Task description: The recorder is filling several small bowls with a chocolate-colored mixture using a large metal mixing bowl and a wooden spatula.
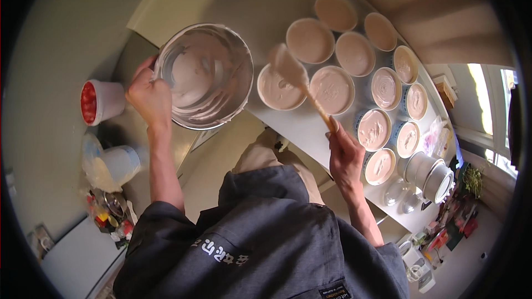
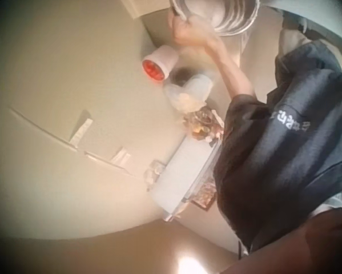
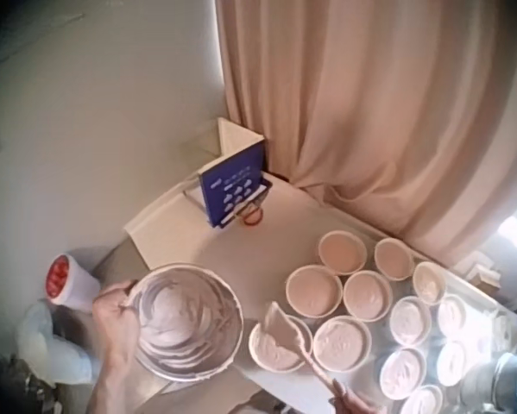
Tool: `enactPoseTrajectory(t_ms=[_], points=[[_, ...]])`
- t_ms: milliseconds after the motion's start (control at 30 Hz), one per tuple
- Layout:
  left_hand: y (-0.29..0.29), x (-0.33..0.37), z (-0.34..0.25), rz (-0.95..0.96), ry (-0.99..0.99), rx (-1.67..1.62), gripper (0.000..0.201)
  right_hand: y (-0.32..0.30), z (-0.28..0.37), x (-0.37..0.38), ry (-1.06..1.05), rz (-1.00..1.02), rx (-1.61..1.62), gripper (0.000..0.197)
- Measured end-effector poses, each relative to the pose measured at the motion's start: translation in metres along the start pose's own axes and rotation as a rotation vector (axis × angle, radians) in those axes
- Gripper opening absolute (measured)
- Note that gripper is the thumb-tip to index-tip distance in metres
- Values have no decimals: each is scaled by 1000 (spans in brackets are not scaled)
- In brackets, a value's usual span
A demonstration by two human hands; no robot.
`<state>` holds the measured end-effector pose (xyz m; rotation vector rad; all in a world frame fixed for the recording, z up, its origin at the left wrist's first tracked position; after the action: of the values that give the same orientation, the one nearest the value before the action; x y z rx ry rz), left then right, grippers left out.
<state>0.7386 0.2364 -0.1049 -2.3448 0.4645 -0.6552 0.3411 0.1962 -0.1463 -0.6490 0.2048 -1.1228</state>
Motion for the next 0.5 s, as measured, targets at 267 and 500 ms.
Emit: enactPoseTrajectory(t_ms=[267,500], points=[[-62,-34,10,-81,32,86,33,55,-84,-28,-268,92,-617,53],[-107,-49,25,-133,-17,121,35,69,-80,-32,-290,140,-586,43]])
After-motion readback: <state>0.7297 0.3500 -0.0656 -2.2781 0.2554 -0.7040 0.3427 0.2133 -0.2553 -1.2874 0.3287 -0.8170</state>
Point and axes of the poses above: each hand's wrist, its own x-axis towards the middle knuckle, its own y-axis out of the palm, z = x × y, the point moved 2 cm from there along x, towards the middle knuckle, and after that the axes turned 13 degrees about -y, right-handed, at the moved point
